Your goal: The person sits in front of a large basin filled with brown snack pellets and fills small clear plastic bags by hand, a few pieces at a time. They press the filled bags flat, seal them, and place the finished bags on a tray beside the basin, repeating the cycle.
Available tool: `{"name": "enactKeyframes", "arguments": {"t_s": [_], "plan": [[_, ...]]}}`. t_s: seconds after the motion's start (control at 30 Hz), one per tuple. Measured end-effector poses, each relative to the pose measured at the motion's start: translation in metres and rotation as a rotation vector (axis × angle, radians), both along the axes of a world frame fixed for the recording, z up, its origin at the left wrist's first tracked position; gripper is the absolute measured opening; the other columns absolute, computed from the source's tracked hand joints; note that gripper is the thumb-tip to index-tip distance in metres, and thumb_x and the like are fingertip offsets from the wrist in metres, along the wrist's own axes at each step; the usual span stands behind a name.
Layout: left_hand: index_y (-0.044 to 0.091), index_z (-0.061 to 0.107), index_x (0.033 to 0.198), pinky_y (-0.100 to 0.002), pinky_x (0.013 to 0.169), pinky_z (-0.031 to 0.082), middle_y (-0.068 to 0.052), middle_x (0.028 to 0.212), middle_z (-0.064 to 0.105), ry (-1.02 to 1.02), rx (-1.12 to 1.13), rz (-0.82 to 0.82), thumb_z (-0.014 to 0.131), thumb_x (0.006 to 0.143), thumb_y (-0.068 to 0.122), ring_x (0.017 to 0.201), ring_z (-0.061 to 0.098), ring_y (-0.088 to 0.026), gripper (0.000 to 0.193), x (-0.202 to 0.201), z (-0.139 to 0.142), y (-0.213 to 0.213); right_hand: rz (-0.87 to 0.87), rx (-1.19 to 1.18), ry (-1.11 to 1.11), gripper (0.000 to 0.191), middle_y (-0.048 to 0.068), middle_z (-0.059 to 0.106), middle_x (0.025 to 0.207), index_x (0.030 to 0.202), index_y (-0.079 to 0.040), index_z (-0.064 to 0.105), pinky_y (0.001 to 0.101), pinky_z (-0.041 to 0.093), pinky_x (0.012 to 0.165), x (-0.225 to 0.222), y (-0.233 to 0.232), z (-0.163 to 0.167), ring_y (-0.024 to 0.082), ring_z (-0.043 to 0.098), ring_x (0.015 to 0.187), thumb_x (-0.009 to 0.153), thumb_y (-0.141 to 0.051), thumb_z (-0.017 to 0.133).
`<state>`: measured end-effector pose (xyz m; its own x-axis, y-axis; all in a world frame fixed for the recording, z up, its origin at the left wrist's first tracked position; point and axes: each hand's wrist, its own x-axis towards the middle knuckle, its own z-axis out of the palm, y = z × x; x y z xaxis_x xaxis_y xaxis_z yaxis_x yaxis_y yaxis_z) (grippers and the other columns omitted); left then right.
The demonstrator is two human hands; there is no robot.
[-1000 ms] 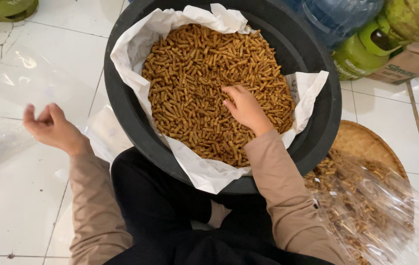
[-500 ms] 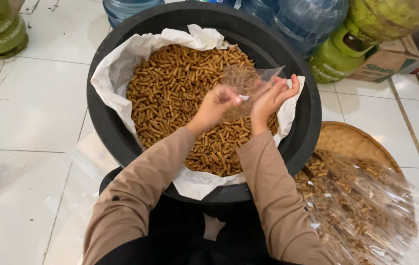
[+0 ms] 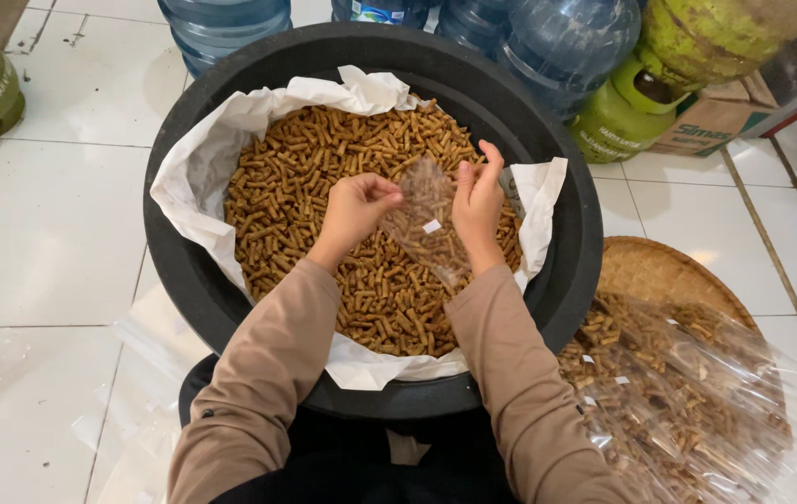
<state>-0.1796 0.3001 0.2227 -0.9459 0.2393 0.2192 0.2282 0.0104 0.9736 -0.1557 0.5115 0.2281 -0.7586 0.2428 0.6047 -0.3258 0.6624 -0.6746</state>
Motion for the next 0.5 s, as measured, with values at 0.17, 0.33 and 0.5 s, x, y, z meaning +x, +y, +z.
{"name": "enactKeyframes", "arguments": {"t_s": [0.17,0.33,0.5], "plan": [[0.001,0.057,0.068,-0.027,0.048,0.036,0.0,0.06,0.051,-0.157,0.045,0.252,0.069,0.107,0.03,0.053,0.04,-0.008,0.05,-0.009,-0.022,0.005,-0.087,0.17,0.194,0.038,0.013,0.061,0.112,0.144,-0.002,0.046,0.04,0.054,0.08,0.009,-0.009,0.008,0.025,0.064,0.089,0.111,-0.017,0.058],[0.005,0.069,0.088,-0.025,0.052,0.044,-0.001,0.072,0.063,-0.409,0.405,0.183,0.062,0.103,0.023,0.06,0.053,-0.009,0.024,-0.026,-0.053,-0.002,0.091,0.225,0.209,0.03,0.014,0.059,0.118,0.136,-0.002,0.051,0.0357,0.055,0.086,0.024,-0.034,0.015,0.024,0.064,0.098,0.109,-0.01,0.06],[0.003,0.07,0.113,-0.024,0.068,0.054,-0.005,0.094,0.067,-0.009,0.287,0.334,0.073,0.091,0.002,0.078,0.064,-0.01,0.022,-0.02,-0.048,0.006,0.417,0.059,0.111,0.018,0.014,0.065,0.126,0.123,-0.001,0.064,0.0284,0.056,0.097,0.041,-0.073,0.007,0.023,0.068,0.115,0.106,0.0,0.058]]}}
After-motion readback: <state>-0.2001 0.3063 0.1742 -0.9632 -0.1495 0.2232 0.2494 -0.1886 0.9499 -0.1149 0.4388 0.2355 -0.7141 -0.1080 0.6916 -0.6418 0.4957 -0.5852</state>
